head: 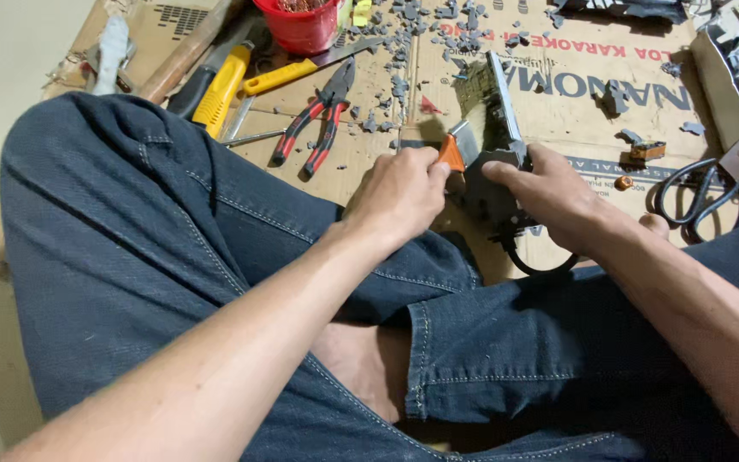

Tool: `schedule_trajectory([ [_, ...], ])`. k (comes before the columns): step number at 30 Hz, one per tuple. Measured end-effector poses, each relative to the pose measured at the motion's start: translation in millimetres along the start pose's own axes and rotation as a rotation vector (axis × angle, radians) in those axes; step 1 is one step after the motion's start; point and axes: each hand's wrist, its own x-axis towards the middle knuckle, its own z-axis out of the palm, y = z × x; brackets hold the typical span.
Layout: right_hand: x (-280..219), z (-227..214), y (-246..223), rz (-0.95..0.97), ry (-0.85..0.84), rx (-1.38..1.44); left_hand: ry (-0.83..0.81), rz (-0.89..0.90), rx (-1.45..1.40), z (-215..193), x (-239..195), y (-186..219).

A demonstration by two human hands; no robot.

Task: The person sits on the floor and uses a screwdriver and pliers to disassemble a small electronic device. They remove screws, pry open the casing, and manipulate internal components while debris accumulates on the cardboard surface.

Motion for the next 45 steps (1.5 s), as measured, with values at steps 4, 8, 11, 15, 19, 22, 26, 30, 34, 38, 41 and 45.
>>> schedule_trajectory([
  [4,-11.4,-1.9,-13.2,0.003,-0.037,0.064,0.035,0.144,0.144,-3.5,9.5,-23.1],
  [8,-6.0,-11.9,-7.1,0.039,-0.007,0.087,0.144,0.073,0.211,-19.0,-4.7,0.7],
  [11,-15.5,-13.2,-12.1,0.044,-0.012,0.099,0.132,0.204,0.237,-9.2,-0.4,-6.8],
  [15,-9.9,-17.3,-22.6,0.038,0.048,0.158,0.114,0.137,0.255,-26.6,-0.7,-10.8],
  [19,-8.0,-38.2,-26.1,0.202,0.042,0.201,-0.265,0.057,0.283,-47.2,-16.1,12.7],
  [22,-8.9,-41.0,-31.8,0.429,0.148,0.228,-0.498,0.111,0.49,-47.0,-16.1,18.3],
  [26,2.3,-42.9,-21.2,0.431,0.189,0.356,-0.205,0.317,0.922,-22.5,22.9,21.4],
  [30,-16.7,-46.4,-39.9,0.485,0.237,0.526,0.075,0.125,0.791,-24.3,51.1,36.4],
  [34,-4.1,-53.8,-27.9,0.447,0.242,0.867,0.138,0.213,0.516,-20.0,30.5,45.3],
  [38,-0.9,-57.9,-28.1,0.465,0.336,1.094,-0.422,0.022,0.212,-14.5,9.3,54.3],
  [41,-4.6,-61.8,-33.2,0.402,0.361,1.119,-0.528,0.034,0.214,-5.1,16.3,58.1],
  [45,-8.7,-58.6,-29.4,0.258,0.231,1.093,-0.015,0.096,0.176,-11.1,43.9,50.5],
])
